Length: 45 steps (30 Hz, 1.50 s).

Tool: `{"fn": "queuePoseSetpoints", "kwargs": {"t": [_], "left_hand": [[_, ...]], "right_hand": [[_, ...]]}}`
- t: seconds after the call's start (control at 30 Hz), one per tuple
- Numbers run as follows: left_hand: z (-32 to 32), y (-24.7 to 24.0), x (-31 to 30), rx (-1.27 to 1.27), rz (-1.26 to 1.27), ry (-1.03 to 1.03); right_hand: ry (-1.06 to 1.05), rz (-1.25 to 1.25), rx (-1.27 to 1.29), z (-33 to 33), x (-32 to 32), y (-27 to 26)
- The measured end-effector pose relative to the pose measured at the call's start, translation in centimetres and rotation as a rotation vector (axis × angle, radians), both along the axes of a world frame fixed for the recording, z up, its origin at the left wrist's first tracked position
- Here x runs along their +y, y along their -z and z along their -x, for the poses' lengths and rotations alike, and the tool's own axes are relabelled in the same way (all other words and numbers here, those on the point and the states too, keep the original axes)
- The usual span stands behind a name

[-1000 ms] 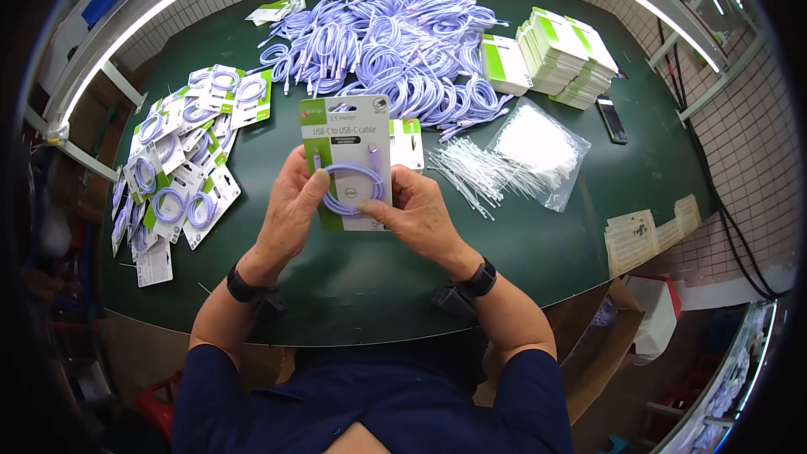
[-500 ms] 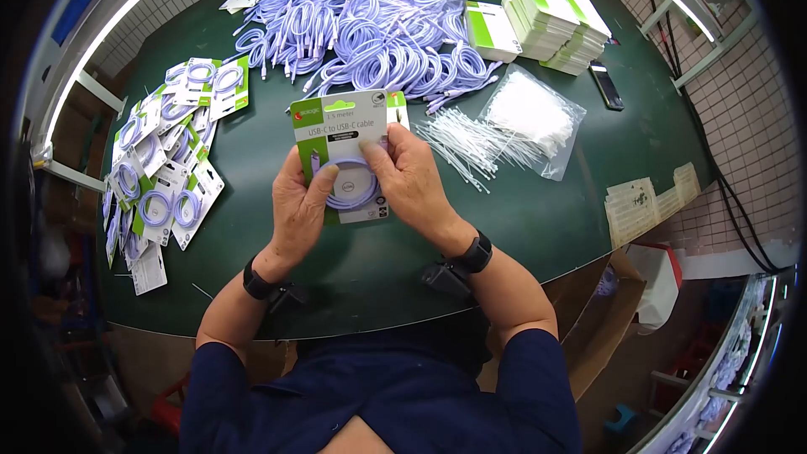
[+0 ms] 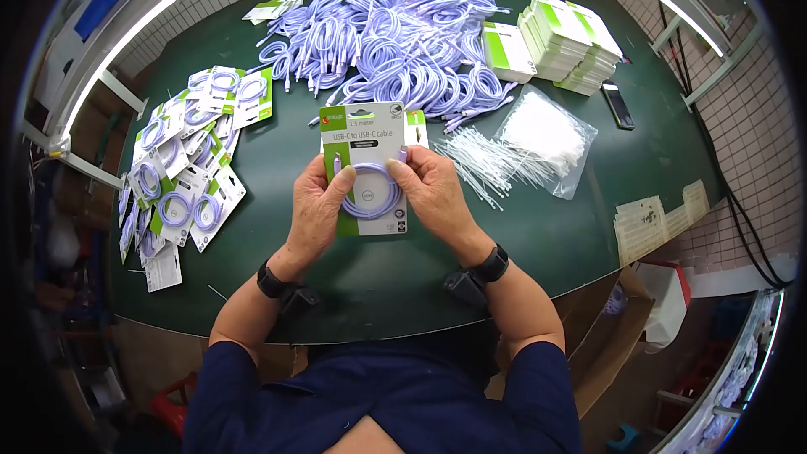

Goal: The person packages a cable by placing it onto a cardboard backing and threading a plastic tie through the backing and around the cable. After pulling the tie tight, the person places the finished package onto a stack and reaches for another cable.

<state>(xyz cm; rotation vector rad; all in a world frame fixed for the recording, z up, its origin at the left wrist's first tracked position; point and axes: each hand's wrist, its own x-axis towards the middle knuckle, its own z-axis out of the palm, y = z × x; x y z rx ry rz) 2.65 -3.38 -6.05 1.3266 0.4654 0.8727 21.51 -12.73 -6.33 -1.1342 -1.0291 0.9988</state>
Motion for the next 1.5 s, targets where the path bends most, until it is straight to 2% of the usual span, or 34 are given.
{"fn": "queuePoseSetpoints", "kwargs": {"t": [0.07,0.13,0.5,0.7,0.87,0.9,0.93,0.97,1.03,1.1,1.27,1.33,1.43,1.5], "left_hand": [[-0.1,-0.2,0.1,-0.028,0.036,0.008],[-0.3,-0.5,0.1,-0.073,0.136,0.049],[-0.9,-1.1,0.2,-0.069,0.086,0.094],[0.0,-2.0,0.3,-0.046,0.061,0.093],[1.9,-1.9,-0.2,0.285,0.035,0.244],[2.2,-2.6,-0.2,0.371,0.028,0.272],[2.5,-2.3,-0.2,0.386,0.017,0.263],[2.7,-1.4,-0.4,0.403,-0.003,0.24],[2.8,-1.0,-0.6,0.264,0.126,0.293],[3.0,-1.0,-0.7,0.263,0.181,0.319],[4.5,-1.3,-1.3,0.223,0.262,0.283],[5.6,-1.9,-0.1,0.187,0.263,0.199],[7.3,-1.9,3.9,0.078,0.348,0.044],[8.8,-2.8,7.8,0.018,0.327,-0.113]], "right_hand": [[-0.031,-0.013,0.161,-0.2,0.0,-0.3],[-0.048,-0.04,0.14,-0.8,0.4,-0.5],[-0.061,-0.115,0.162,-1.0,0.1,-0.9],[0.051,-0.109,0.156,-1.3,0.2,-1.1],[0.128,-0.095,0.158,-0.7,0.1,-1.2],[0.158,-0.057,0.063,-0.3,-0.3,-1.7],[0.166,-0.062,-0.039,-0.1,-0.3,-2.3],[0.173,-0.096,-0.044,0.2,0.0,-2.2],[0.177,-0.118,-0.024,0.5,-0.2,-1.1],[0.164,-0.121,0.0,0.1,-0.3,0.2],[0.075,-0.186,0.11,2.1,0.1,-1.3],[0.071,-0.163,0.122,2.5,0.1,-1.5],[0.088,-0.121,0.137,2.0,0.1,-1.7],[0.072,-0.051,0.02,1.0,0.3,-0.8]]}}
